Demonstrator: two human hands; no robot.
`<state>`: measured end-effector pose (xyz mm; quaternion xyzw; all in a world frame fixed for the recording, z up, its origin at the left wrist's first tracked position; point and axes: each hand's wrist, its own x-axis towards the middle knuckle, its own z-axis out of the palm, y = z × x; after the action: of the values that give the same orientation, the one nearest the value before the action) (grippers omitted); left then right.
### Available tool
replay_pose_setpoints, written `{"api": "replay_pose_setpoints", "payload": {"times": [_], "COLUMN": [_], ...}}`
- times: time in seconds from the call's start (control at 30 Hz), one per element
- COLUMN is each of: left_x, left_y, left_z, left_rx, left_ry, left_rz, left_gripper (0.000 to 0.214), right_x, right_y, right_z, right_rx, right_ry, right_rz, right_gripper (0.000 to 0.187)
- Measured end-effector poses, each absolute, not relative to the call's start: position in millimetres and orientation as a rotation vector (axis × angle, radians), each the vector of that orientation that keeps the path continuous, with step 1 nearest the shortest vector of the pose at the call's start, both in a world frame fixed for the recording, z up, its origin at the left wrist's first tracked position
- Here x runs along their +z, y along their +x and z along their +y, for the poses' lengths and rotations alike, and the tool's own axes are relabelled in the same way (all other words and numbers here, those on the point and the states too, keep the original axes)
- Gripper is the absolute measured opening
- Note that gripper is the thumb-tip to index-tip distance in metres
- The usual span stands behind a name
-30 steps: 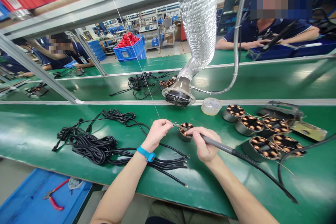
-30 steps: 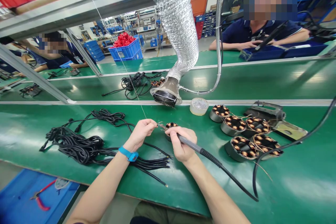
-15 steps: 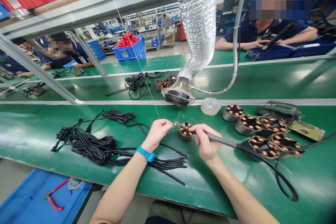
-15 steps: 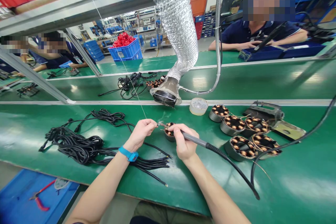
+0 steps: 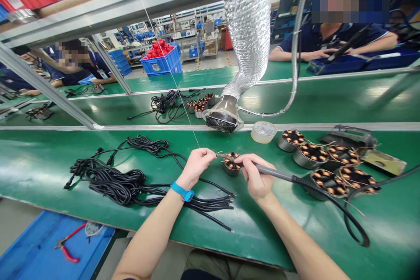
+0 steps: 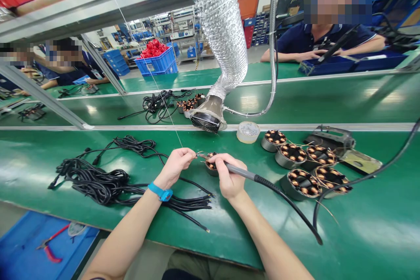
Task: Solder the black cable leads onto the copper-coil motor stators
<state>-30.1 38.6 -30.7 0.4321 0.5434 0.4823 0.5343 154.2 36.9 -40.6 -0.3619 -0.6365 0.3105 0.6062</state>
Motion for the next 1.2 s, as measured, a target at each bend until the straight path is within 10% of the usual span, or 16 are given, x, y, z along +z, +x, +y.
{"api": "replay_pose_setpoints", "payload": {"times": [1.2], "left_x": [-26], "left_y": [-27], "left_z": [36], "left_rx": [1.174], "left_ry": [1.035], "left_rz": [1.307], "left_gripper": [0.021], "right_x": [-31], "right_y": [146], "right_z": [36], "right_rx": [0.458], "right_ry": [-0.774], "right_rz": [-1.612], "right_gripper": [0.019]}}
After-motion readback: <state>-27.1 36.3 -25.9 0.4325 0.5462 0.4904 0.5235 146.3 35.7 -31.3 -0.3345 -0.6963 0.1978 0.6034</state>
